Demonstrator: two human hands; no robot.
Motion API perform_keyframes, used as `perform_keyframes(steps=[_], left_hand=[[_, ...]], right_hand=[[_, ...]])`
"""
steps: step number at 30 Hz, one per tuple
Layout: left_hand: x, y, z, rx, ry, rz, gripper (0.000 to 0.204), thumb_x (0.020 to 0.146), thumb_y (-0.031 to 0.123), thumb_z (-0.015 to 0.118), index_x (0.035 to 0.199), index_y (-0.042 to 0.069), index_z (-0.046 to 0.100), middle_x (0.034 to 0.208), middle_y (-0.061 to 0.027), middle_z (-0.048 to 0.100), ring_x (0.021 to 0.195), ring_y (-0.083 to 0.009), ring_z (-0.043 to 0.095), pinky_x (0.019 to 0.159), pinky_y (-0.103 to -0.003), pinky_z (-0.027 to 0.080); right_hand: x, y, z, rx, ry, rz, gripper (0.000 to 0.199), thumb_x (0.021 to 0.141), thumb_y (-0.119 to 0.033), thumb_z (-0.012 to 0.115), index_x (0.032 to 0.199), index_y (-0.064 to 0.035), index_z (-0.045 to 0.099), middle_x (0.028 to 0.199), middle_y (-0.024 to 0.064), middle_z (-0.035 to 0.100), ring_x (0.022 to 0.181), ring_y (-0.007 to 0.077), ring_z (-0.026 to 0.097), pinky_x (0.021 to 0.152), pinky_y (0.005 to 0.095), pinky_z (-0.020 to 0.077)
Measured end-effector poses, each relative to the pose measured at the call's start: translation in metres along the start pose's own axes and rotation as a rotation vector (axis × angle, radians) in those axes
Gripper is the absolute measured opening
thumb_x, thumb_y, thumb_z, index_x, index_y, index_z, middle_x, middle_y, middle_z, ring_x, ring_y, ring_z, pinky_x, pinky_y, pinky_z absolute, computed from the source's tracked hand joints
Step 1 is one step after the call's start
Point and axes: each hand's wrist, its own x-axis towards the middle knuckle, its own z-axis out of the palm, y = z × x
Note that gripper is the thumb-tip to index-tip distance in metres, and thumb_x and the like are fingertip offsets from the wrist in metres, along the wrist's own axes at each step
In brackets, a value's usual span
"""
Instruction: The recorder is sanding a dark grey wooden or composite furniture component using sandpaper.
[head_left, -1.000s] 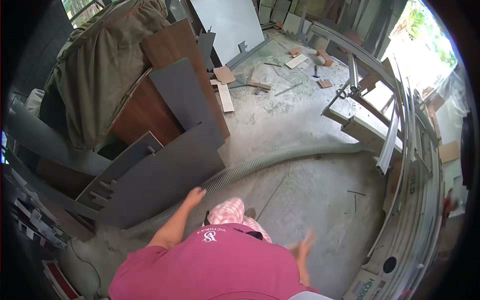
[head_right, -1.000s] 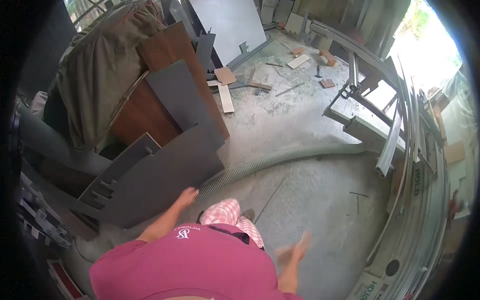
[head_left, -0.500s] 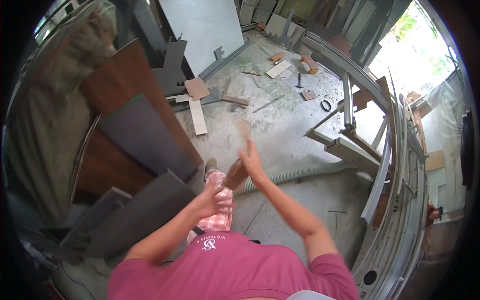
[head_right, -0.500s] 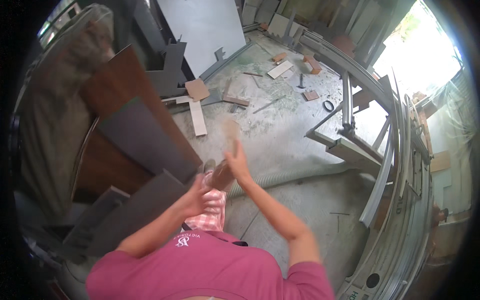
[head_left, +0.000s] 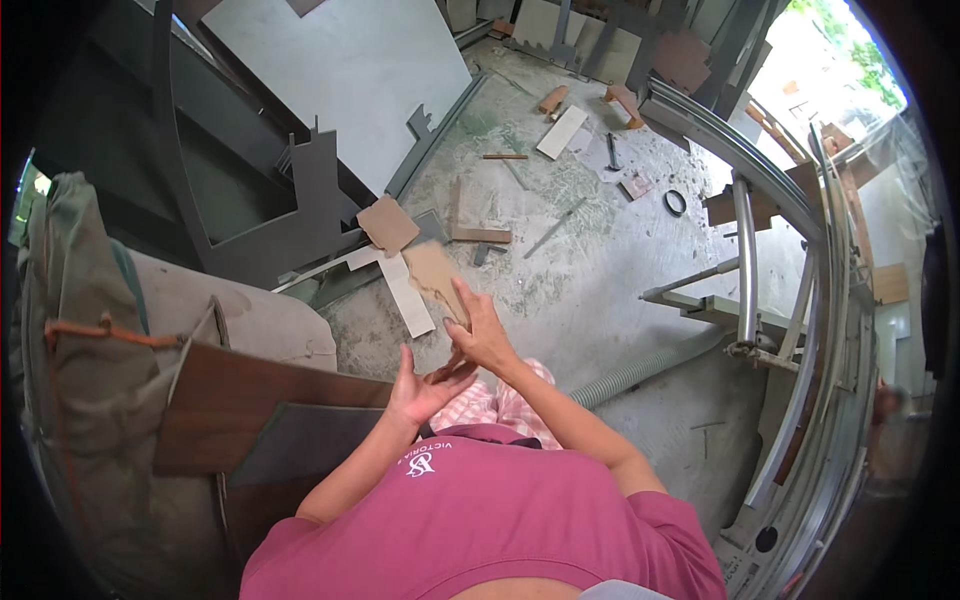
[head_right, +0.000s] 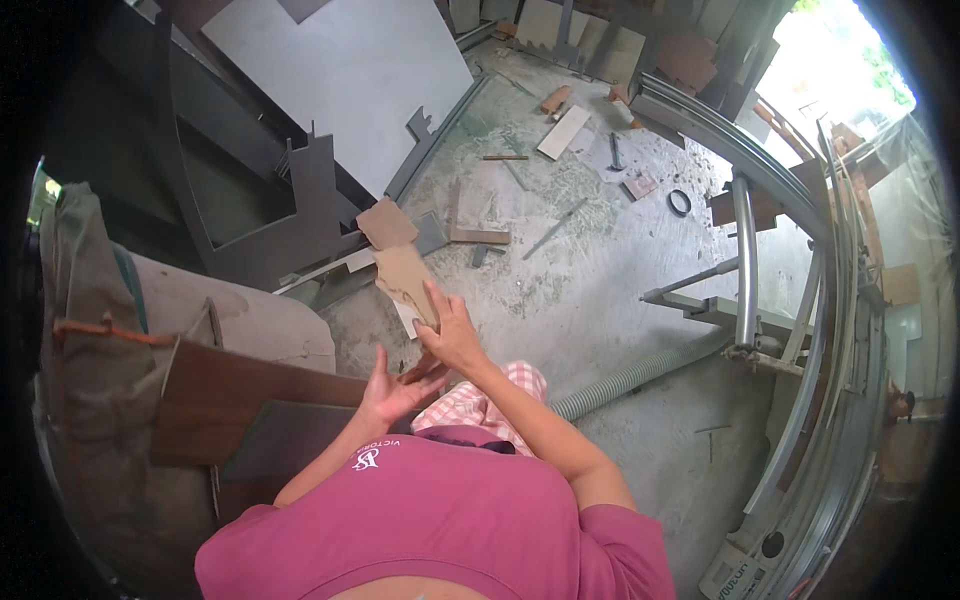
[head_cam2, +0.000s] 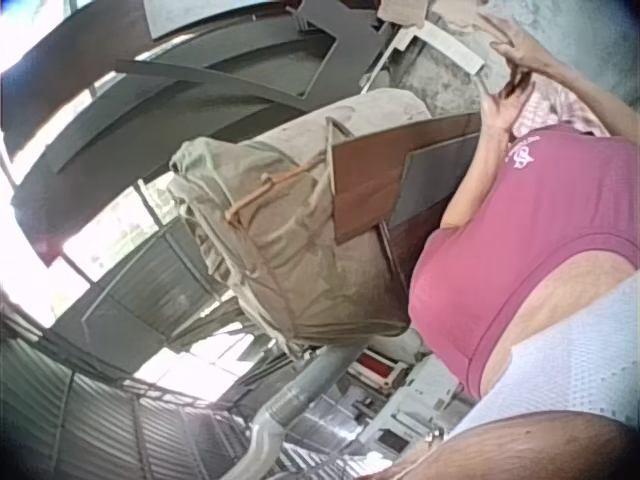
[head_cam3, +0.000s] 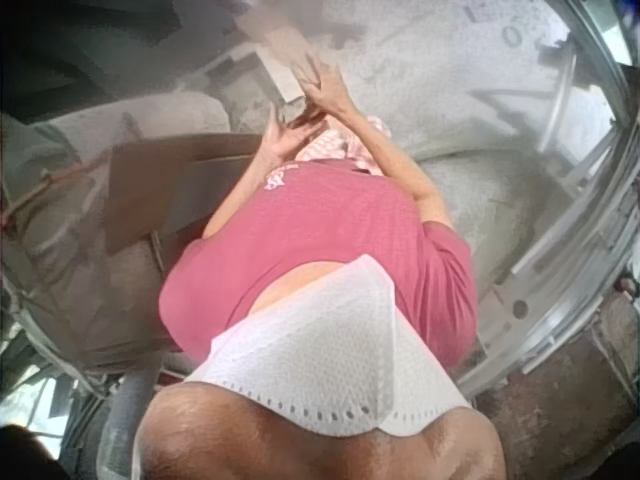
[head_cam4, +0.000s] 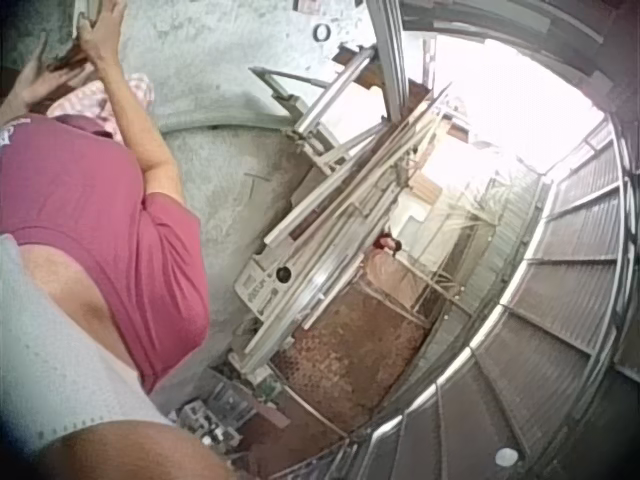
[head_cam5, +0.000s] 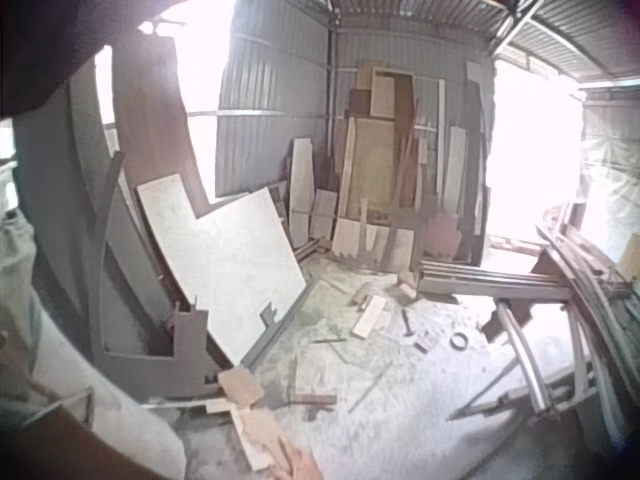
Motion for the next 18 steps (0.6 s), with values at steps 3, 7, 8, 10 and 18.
perform_keyframes(steps=[3, 7, 8, 10, 18], left_hand=[[0.016, 0.027, 0.037, -0.03, 0.004, 0.041, 0.092, 0.079, 0.063, 0.046, 0.136, 0.0, 0.009, 0.137, -0.0213, 0.024, 0.126, -0.0375, 0.027, 0.104, -0.054, 0.024], [0.034, 0.052, 0.072, 0.241, -0.084, 0.221, 0.082, 0.076, 0.067, 0.046, 0.132, 0.01, 0.027, 0.132, -0.0125, 0.035, 0.12, -0.0291, 0.037, 0.097, -0.052, 0.033], [0.039, 0.056, 0.082, 0.402, -0.181, 0.282, 0.079, 0.075, 0.067, 0.048, 0.13, 0.013, 0.032, 0.13, -0.01, 0.038, 0.119, -0.0274, 0.039, 0.095, -0.052, 0.035], [0.053, 0.053, 0.105, 0.393, -0.127, 0.371, 0.076, 0.073, 0.068, 0.05, 0.127, 0.016, 0.037, 0.127, -0.0069, 0.042, 0.117, -0.026, 0.041, 0.093, -0.051, 0.036], [0.162, 0.052, 0.196, 0.573, -0.072, 0.585, 0.065, 0.08, 0.054, 0.056, 0.127, 0.012, 0.038, 0.121, -0.0052, 0.048, 0.112, -0.0201, 0.046, 0.092, -0.044, 0.039]], right_hand=[[0.032, 0.022, -0.007, -0.025, -0.217, -0.044, 0.059, 0.078, -0.032, 0.056, 0.131, -0.0129, 0.039, 0.107, 0.0236, 0.047, 0.102, 0.0373, 0.046, 0.091, 0.0394, 0.037], [0.077, 0.021, -0.017, -0.083, -0.478, -0.136, 0.052, 0.079, -0.036, 0.054, 0.125, -0.0128, 0.047, 0.107, 0.0218, 0.05, 0.102, 0.0346, 0.047, 0.089, 0.0401, 0.0375], [0.088, 0.022, -0.019, -0.113, -0.498, -0.186, 0.052, 0.079, -0.036, 0.055, 0.125, -0.0131, 0.048, 0.106, 0.0211, 0.051, 0.102, 0.034, 0.047, 0.089, 0.0404, 0.0377], [0.112, 0.021, -0.025, -0.116, -0.509, -0.231, 0.051, 0.079, -0.037, 0.055, 0.124, -0.0135, 0.048, 0.107, 0.0208, 0.05, 0.102, 0.0345, 0.047, 0.088, 0.0413, 0.0383], [0.213, 0.03, -0.1, -0.43, -0.346, -0.332, 0.059, 0.076, -0.039, 0.06, 0.125, -0.0111, 0.043, 0.11, 0.0222, 0.045, 0.1, 0.0379, 0.045, 0.085, 0.0435, 0.0394]])
